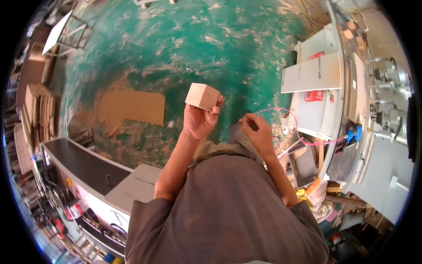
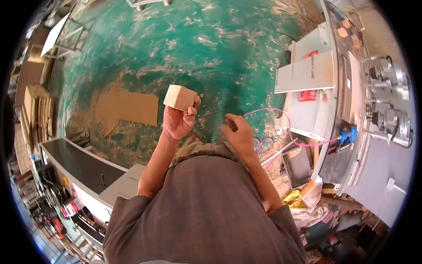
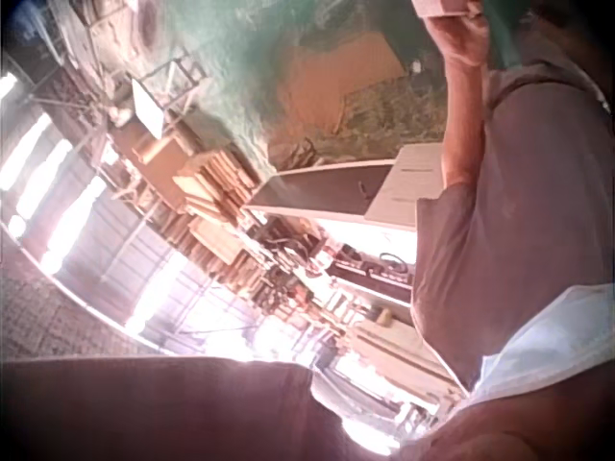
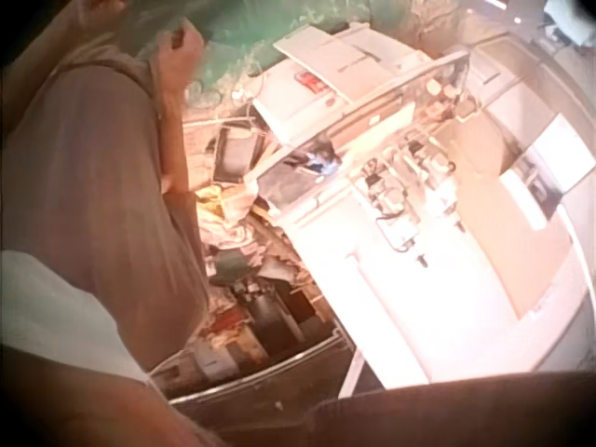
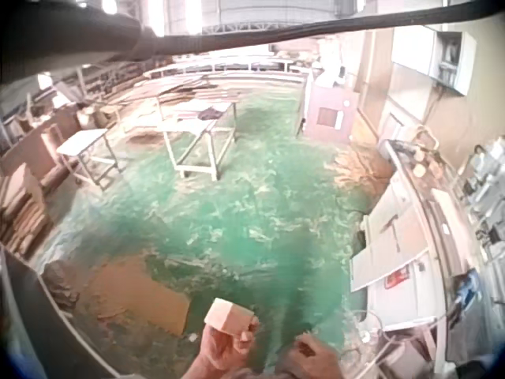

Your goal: The person picks up several small wooden blocks from a workbench, carries them through a workshop, and places them on a storage shelf near paint cans and other supplies.

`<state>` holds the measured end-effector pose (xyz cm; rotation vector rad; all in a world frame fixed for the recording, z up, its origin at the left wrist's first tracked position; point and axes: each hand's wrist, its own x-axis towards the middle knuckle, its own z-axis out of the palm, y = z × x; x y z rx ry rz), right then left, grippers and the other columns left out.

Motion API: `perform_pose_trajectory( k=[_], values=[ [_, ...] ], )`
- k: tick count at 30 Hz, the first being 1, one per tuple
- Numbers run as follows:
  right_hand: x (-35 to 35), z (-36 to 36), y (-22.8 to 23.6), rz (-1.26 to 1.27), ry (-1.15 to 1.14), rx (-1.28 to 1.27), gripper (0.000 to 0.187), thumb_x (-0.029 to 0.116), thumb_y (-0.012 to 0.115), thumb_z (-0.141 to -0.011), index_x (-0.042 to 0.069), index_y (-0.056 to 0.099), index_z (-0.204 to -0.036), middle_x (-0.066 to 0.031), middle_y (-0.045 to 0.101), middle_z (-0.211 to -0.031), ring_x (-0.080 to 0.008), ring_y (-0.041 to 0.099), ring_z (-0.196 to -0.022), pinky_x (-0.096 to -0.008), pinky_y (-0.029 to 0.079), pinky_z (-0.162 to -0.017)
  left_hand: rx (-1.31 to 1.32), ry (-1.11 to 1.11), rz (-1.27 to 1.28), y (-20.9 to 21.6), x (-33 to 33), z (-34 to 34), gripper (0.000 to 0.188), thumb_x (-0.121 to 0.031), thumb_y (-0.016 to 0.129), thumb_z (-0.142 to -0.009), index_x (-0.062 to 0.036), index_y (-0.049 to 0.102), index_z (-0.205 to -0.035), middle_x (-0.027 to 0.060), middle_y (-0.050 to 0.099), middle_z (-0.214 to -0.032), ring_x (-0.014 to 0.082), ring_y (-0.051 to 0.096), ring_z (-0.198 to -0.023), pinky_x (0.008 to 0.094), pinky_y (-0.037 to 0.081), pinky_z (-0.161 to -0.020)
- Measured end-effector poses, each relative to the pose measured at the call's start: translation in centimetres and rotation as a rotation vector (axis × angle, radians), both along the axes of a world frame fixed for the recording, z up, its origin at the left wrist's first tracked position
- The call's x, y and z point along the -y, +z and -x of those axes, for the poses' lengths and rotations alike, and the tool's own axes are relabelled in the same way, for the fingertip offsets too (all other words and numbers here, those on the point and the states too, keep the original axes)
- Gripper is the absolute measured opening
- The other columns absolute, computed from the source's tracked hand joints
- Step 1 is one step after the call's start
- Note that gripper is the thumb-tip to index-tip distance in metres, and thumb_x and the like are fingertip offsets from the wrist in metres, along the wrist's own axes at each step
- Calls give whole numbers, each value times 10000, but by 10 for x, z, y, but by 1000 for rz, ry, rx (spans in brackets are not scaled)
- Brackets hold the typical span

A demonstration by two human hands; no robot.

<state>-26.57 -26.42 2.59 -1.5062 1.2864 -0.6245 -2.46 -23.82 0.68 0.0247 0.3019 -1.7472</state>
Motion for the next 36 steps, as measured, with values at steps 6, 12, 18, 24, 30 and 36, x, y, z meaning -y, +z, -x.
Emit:
perform_pose_trajectory(
  k=[6,12,18,24,30,36],
  values=[
    [66,44,6,30,-74,-29,412,118,772,-847,-5,677,-1228,-112,699,-1044,-180,667,-898,-317,546,-806,108,-85,3,4,90,52,553,-437,411,-1080,-9,499,-1418,255,613,-1283,363,722,-1010,415,666,-777],
    [135,92,11,71,-149,60,506,139,812,-851,-4,639,-1303,-107,684,-1147,-184,661,-995,-328,554,-825,258,-198,-85,4,176,112,548,-455,434,-1080,-48,496,-1442,202,597,-1331,333,692,-1056,388,647,-794],
    [216,124,30,308,-194,15,806,170,876,-783,35,487,-1476,-146,566,-1406,-261,564,-1274,-395,507,-979,810,-377,-101,15,258,151,470,-405,473,-1090,-88,515,-1436,49,618,-1296,201,629,-1093,345,524,-882],
    [284,121,26,317,-252,-132,926,154,902,-687,49,464,-1496,-183,486,-1505,-366,465,-1394,-462,414,-1140,1084,-558,142,21,351,165,474,-330,563,-1068,-87,497,-1470,14,617,-1309,158,607,-1144,353,501,-947],
    [329,107,29,333,-506,-192,902,84,904,-657,55,499,-1463,-156,534,-1471,-334,530,-1336,-432,499,-1042,1175,-743,478,32,444,174,454,-246,638,-1025,-62,527,-1425,22,629,-1288,123,602,-1122,318,494,-936],
    [352,115,32,349,-751,-278,783,73,899,-664,31,570,-1373,-143,626,-1365,-315,636,-1208,-409,560,-945,1171,-990,623,34,504,208,398,-210,679,-999,-12,577,-1329,20,647,-1158,74,594,-1003,258,496,-853]
  ],
)
